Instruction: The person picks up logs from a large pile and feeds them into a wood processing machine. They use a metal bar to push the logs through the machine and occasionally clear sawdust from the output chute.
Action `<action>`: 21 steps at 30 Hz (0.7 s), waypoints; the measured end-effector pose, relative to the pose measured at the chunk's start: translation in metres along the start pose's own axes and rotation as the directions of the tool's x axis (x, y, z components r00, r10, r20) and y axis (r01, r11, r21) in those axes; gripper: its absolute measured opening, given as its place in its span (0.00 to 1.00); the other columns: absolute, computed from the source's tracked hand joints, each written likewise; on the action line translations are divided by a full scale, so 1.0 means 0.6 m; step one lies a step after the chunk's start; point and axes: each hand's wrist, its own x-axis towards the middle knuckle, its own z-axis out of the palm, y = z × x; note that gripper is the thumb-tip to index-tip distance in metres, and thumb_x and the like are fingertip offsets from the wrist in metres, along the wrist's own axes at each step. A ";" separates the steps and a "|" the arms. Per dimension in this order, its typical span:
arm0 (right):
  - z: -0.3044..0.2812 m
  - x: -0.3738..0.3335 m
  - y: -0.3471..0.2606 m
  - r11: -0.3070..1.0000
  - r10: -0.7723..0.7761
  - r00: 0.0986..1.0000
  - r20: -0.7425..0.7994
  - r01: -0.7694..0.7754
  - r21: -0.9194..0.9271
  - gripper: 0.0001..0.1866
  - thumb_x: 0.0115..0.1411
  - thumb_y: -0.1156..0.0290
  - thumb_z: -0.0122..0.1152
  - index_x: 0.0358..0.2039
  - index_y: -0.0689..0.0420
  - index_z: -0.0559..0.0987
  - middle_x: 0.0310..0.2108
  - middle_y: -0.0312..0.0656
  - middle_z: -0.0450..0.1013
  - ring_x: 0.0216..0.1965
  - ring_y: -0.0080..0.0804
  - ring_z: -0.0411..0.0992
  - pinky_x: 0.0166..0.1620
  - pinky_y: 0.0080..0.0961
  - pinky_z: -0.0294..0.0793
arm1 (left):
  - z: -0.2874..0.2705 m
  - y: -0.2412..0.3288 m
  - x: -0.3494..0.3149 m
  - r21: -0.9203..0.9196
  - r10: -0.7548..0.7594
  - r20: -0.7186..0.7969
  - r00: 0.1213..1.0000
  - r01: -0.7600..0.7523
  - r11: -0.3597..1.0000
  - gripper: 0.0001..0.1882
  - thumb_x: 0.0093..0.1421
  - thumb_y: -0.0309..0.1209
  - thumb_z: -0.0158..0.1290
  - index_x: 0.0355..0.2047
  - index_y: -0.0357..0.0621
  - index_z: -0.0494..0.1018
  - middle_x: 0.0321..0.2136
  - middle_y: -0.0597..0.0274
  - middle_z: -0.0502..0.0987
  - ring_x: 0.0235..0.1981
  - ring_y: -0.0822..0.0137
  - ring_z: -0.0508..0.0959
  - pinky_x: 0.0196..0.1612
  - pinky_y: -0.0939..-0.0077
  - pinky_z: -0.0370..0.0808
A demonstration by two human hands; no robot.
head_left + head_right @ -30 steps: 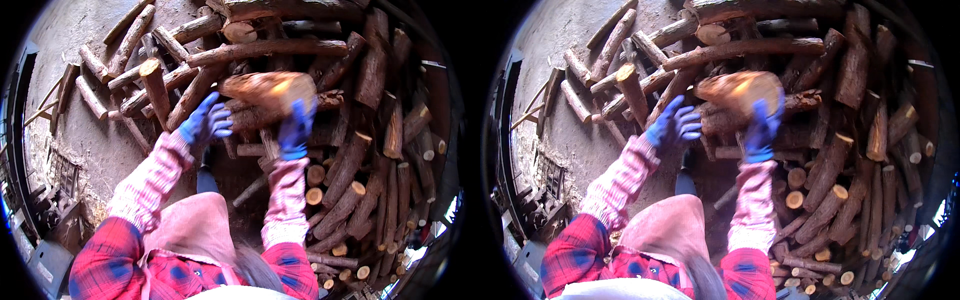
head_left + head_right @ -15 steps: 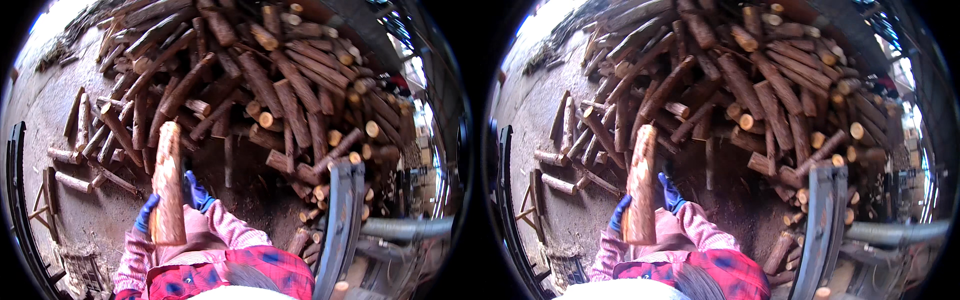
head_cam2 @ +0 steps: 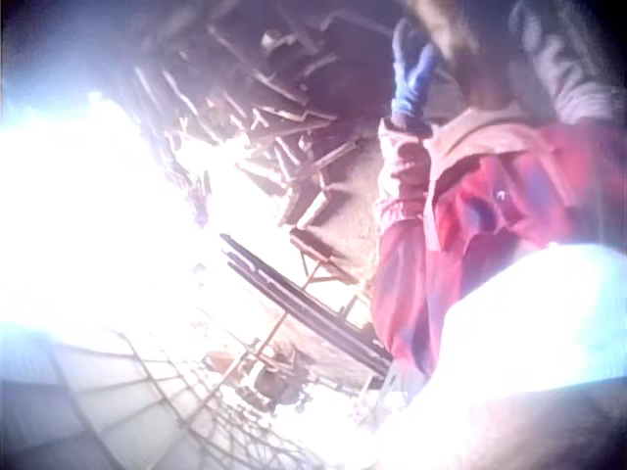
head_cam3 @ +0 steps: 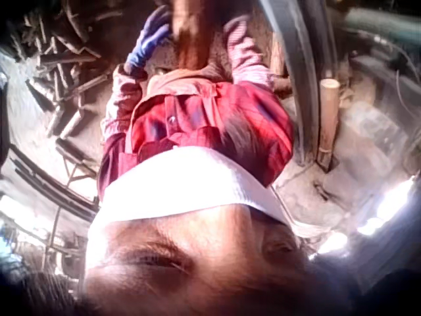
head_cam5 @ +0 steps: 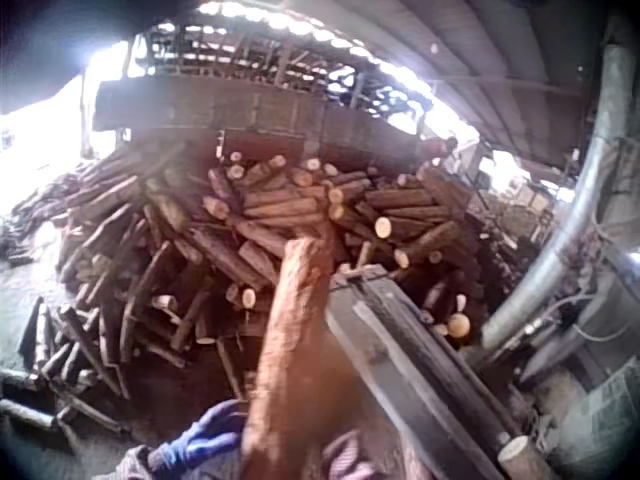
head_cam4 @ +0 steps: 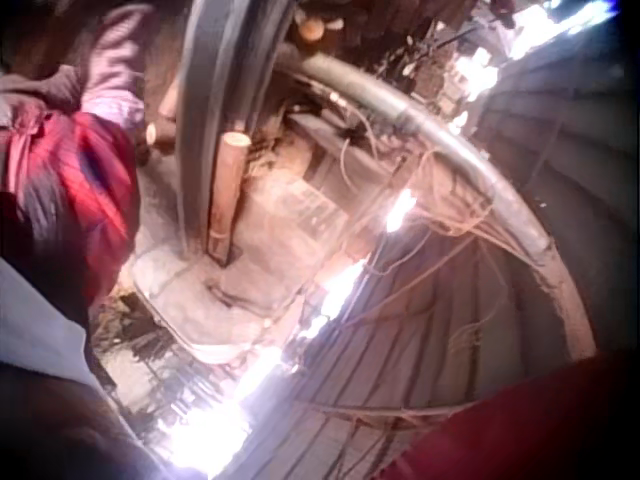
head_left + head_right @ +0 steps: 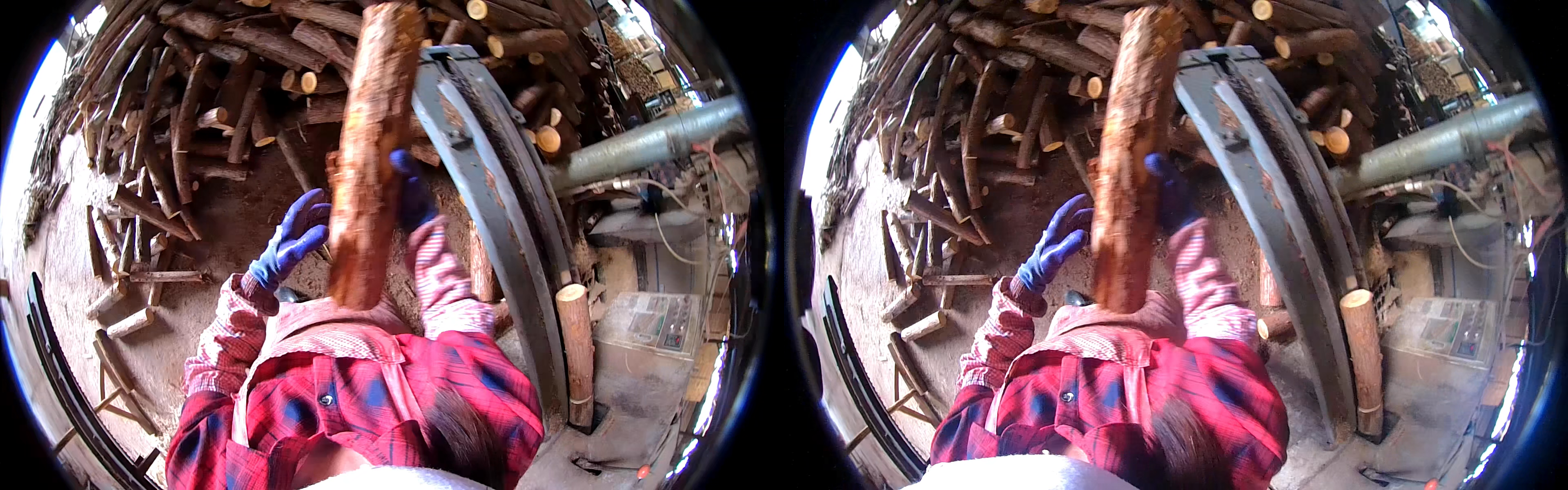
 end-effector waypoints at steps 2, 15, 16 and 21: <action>-0.094 -0.048 -0.126 0.984 -0.112 0.988 -0.104 0.095 -0.152 0.27 0.52 0.62 0.68 0.50 0.60 0.74 0.43 0.43 0.74 0.44 0.33 0.71 0.53 0.30 0.69 | 0.040 -0.039 0.017 0.049 0.008 0.022 1.000 -0.009 0.999 0.32 0.64 0.35 0.50 0.65 0.47 0.51 0.56 0.52 0.66 0.54 0.60 0.69 0.57 0.66 0.65; -0.542 -0.327 -0.435 -0.353 -0.312 0.921 -0.235 -0.342 -0.871 0.58 0.36 0.47 0.74 0.64 0.55 0.55 0.56 0.61 0.63 0.57 0.54 0.63 0.58 0.41 0.63 | 0.306 -0.198 0.051 0.423 -0.341 0.078 0.937 0.279 0.862 0.40 0.54 0.46 0.61 0.61 0.41 0.57 0.51 0.43 0.70 0.54 0.56 0.71 0.57 0.65 0.68; -0.570 -0.335 -0.431 -0.350 -0.336 0.933 -0.127 -0.248 -0.903 0.57 0.38 0.46 0.73 0.64 0.54 0.55 0.56 0.60 0.63 0.58 0.54 0.63 0.58 0.43 0.64 | 0.305 -0.198 0.048 0.506 -0.360 0.075 0.930 0.275 0.818 0.39 0.56 0.42 0.61 0.61 0.39 0.56 0.51 0.47 0.70 0.54 0.58 0.70 0.57 0.65 0.68; -0.565 -0.366 -0.422 -0.297 -0.315 0.944 -0.102 -0.200 -0.934 0.56 0.37 0.50 0.75 0.64 0.55 0.55 0.59 0.58 0.60 0.58 0.54 0.61 0.60 0.42 0.62 | 0.262 -0.194 0.035 0.639 -0.372 -0.054 0.927 0.318 0.701 0.40 0.52 0.47 0.62 0.61 0.46 0.59 0.52 0.47 0.71 0.52 0.56 0.73 0.55 0.63 0.69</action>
